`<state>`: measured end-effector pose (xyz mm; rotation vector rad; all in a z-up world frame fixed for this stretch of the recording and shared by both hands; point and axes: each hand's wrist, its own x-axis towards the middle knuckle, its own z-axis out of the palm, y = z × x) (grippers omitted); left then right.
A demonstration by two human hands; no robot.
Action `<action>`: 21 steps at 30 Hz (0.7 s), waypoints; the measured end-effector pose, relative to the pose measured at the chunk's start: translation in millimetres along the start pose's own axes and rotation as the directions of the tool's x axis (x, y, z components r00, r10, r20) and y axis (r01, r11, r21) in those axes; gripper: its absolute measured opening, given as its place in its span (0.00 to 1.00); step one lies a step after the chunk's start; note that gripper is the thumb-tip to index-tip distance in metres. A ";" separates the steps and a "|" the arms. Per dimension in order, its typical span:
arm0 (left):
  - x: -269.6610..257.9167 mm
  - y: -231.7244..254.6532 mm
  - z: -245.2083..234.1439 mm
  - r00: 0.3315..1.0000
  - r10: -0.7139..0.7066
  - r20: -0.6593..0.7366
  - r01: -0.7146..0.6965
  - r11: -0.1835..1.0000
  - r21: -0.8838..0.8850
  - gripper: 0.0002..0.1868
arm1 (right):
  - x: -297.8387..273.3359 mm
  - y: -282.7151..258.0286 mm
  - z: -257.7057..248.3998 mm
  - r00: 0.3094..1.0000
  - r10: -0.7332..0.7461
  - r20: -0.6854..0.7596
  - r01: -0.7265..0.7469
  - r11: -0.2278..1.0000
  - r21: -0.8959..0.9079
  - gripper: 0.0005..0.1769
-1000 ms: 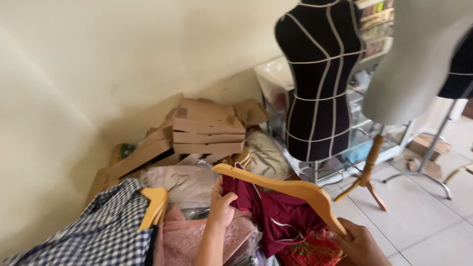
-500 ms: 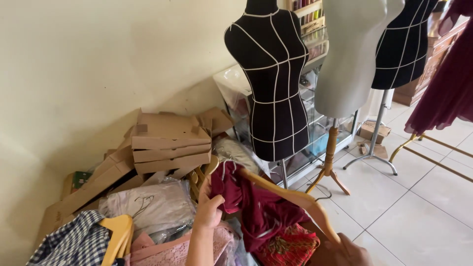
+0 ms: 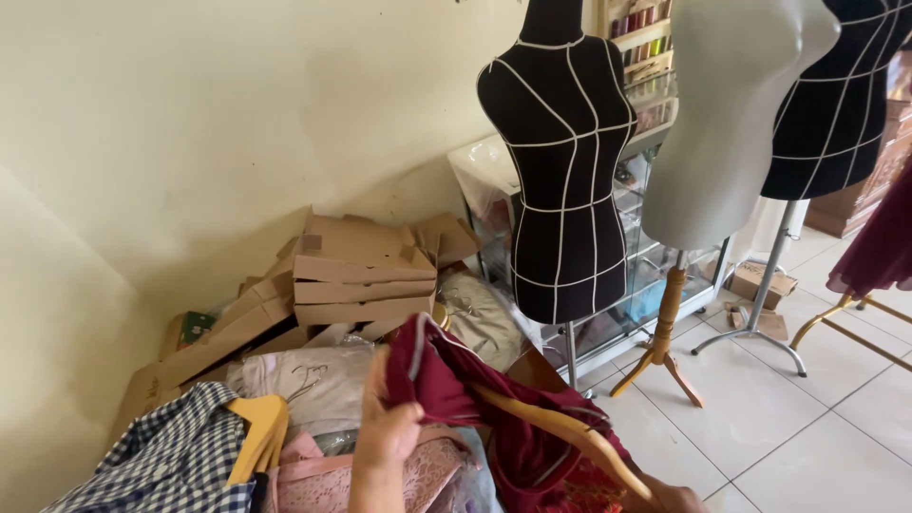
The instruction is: The recorder is hanging various clothing items onto wooden hangers in a clothing store or stockroom setting.
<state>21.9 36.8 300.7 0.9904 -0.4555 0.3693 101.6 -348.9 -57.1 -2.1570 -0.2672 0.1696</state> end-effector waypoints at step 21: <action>-91.0 130.0 -21.3 0.953 0.278 0.120 -0.283 0.676 0.681 0.11 | 68.4 -337.0 26.5 0.762 -0.647 -0.010 0.493 0.571 0.656 0.06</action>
